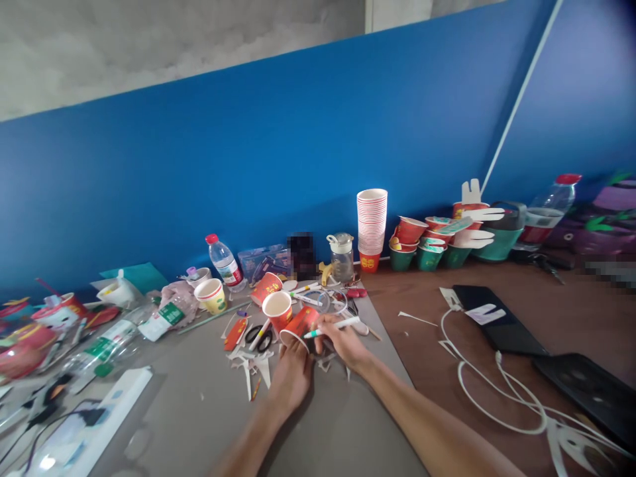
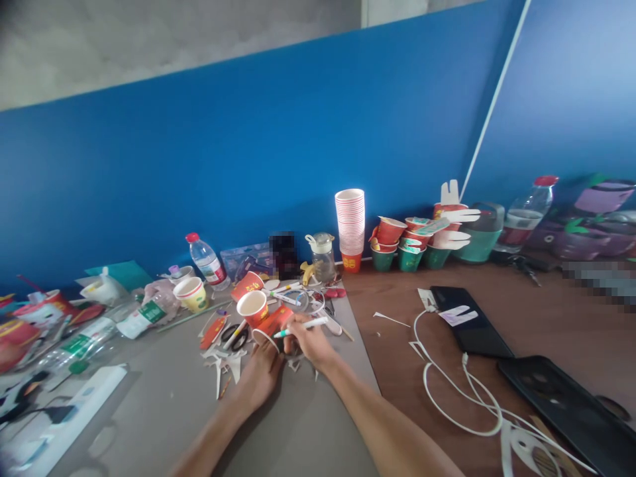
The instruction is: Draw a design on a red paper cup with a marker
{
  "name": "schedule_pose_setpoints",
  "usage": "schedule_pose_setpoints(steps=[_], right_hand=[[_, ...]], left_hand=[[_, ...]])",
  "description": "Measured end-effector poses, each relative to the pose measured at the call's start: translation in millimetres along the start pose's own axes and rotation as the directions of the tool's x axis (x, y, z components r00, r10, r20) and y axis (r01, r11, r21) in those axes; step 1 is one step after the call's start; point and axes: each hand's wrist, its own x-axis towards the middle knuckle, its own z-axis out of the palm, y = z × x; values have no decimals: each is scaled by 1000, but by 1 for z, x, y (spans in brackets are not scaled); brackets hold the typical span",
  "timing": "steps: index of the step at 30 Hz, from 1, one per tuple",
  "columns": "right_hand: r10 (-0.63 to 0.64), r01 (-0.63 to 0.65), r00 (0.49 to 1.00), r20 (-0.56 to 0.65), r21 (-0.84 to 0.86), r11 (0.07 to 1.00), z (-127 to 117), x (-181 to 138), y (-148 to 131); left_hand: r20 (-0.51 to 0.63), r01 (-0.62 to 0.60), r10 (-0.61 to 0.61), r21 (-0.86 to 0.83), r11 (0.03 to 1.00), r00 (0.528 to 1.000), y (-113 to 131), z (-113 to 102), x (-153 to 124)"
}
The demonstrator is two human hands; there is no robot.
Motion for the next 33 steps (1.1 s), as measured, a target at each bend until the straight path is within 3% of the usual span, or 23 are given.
schedule_pose_setpoints(steps=[2, 6, 10, 14, 18, 22, 27, 31, 33], right_hand=[[-9, 9, 999, 34, 0, 1000, -1, 1, 2], [33, -34, 999, -28, -43, 998, -4, 2, 3], [14, -12, 999, 41, -44, 999, -4, 0, 0], [32, -32, 999, 4, -56, 998, -5, 0, -2], [5, -2, 999, 42, -58, 998, -6, 1, -1], [9, -9, 1000, 2, -103, 995, -7, 1, 2], [19, -14, 998, 63, -82, 997, -7, 2, 4], [33, -33, 999, -10, -84, 996, -6, 1, 2], [25, -25, 1000, 11, -72, 997, -5, 1, 1]], left_hand=[[3, 1, -1, -11, 1000, 1000, 1, -1, 0], [11, 23, -23, -12, 1000, 1000, 1, 0, 1], [15, 26, -26, -9, 1000, 1000, -2, 2, 2], [1, 31, -31, -8, 999, 1000, -1, 2, 1], [15, 22, -22, -20, 1000, 1000, 2, -2, 1], [28, 54, -53, -5, 999, 998, 2, -2, 2], [27, 62, -62, -4, 998, 998, 1, -1, 2], [23, 66, -66, -9, 998, 998, 2, -2, 1], [18, 56, -56, -12, 998, 998, 2, -2, 1]])
